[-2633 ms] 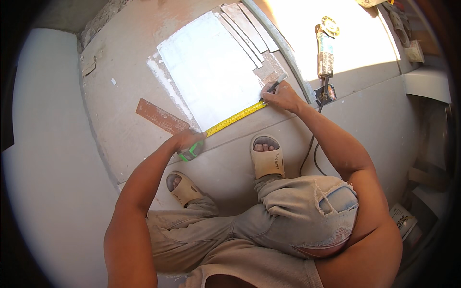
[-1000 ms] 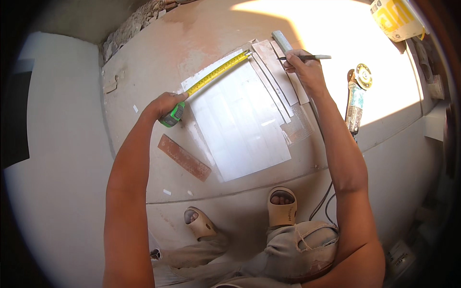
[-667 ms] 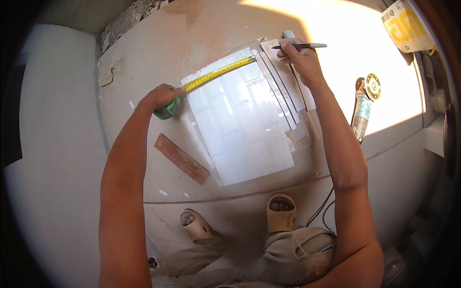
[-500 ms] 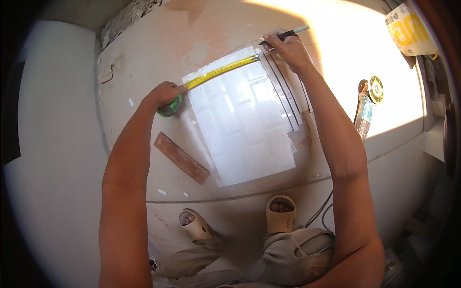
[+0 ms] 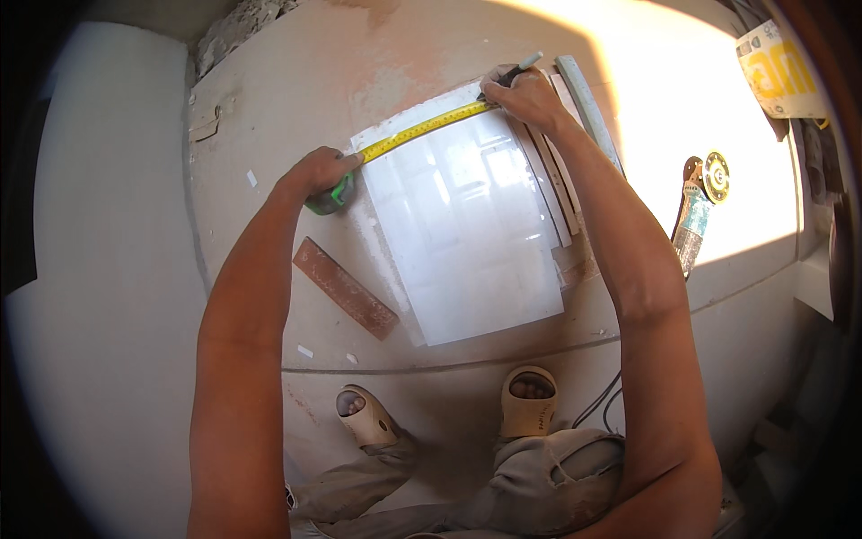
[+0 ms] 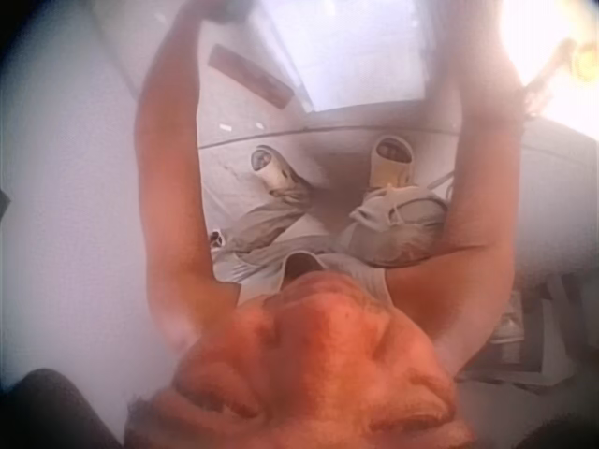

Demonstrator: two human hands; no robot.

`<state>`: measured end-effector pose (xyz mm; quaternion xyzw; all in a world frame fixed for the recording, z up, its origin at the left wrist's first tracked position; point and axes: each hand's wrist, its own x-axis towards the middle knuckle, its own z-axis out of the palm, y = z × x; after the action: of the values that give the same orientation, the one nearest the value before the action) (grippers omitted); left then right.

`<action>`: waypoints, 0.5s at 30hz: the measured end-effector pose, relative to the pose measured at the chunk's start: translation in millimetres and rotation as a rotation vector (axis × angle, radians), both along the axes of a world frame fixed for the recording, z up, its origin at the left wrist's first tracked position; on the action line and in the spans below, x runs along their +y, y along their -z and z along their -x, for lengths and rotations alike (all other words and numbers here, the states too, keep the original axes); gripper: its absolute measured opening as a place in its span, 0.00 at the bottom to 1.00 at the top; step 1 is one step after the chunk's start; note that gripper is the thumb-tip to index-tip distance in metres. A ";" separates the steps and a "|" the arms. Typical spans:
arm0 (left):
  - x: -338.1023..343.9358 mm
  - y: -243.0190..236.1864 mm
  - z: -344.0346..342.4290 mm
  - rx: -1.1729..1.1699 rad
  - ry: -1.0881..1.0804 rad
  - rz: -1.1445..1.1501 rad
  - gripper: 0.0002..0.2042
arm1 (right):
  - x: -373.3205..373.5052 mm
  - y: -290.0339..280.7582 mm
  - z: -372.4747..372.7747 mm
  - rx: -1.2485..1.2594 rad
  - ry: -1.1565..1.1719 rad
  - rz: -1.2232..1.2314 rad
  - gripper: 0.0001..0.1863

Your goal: The person measures and marks a white tile using a tape measure and a straight edge, then uses an angle grinder to cut the tile into strips. The person handles the tile pieces and the grinder throughout the process.

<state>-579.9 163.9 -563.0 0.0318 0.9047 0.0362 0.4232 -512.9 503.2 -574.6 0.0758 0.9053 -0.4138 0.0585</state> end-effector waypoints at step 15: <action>1.6 -1.2 0.1 0.000 0.011 0.012 0.35 | 2.1 19.4 4.6 0.074 -0.037 -0.099 0.23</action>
<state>-580.0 165.5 -561.7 0.0340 0.9048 0.0284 0.4234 -517.5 505.3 -594.0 0.0465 0.9274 -0.3700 0.0287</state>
